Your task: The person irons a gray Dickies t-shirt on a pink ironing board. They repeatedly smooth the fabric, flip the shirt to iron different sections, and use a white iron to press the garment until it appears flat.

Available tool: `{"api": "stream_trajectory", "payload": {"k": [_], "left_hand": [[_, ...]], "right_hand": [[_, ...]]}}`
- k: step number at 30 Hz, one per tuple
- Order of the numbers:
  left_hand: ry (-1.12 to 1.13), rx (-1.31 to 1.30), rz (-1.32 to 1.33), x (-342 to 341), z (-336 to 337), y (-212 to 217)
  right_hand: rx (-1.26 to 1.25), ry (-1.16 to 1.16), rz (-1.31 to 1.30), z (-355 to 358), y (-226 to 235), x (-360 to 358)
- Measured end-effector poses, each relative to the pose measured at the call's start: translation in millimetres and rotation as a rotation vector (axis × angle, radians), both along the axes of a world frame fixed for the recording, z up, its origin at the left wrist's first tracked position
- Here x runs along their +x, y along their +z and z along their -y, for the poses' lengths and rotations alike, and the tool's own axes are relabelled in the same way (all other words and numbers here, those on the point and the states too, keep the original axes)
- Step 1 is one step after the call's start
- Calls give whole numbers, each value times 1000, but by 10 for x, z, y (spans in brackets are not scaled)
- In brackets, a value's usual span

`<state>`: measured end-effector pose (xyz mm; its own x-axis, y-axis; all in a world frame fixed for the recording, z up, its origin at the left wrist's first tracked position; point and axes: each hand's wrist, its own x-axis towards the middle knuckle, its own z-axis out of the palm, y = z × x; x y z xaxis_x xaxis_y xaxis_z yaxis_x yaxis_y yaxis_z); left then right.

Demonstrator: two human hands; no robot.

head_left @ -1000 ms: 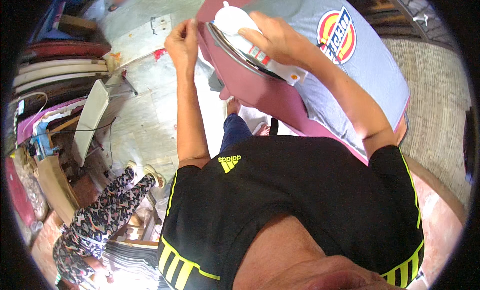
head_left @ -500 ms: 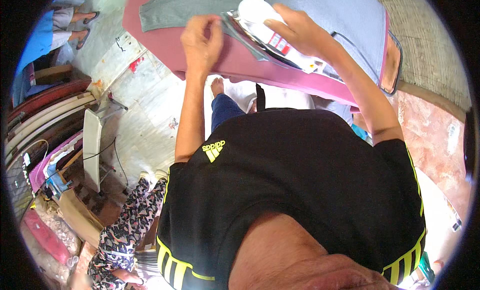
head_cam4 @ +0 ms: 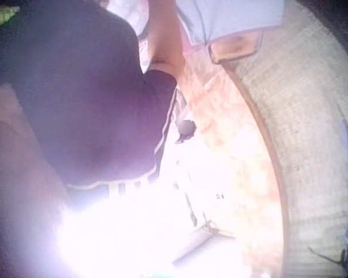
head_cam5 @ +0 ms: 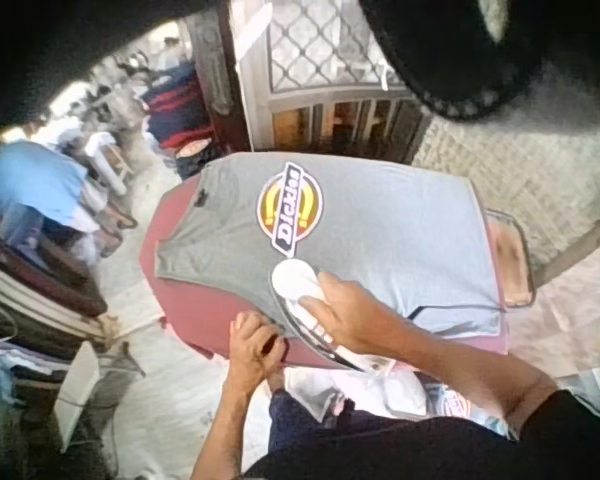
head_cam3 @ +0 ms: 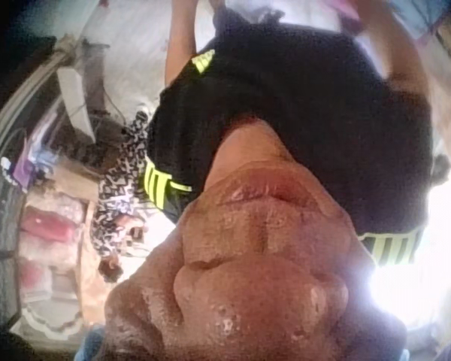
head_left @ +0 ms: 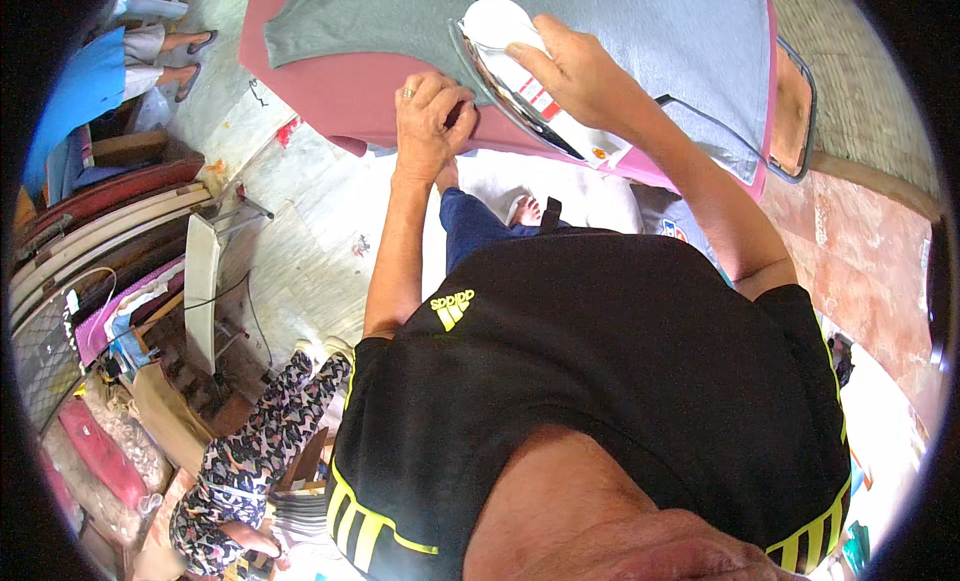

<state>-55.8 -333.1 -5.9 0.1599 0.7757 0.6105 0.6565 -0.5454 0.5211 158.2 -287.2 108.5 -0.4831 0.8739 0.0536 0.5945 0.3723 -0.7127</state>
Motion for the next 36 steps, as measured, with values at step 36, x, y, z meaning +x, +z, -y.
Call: {"api": "stream_trajectory", "payload": {"k": [36], "left_hand": [[783, -424, -30, -1853, -1253, 287]], "right_hand": [[-71, 234, 40, -866, 174, -1279]]}}
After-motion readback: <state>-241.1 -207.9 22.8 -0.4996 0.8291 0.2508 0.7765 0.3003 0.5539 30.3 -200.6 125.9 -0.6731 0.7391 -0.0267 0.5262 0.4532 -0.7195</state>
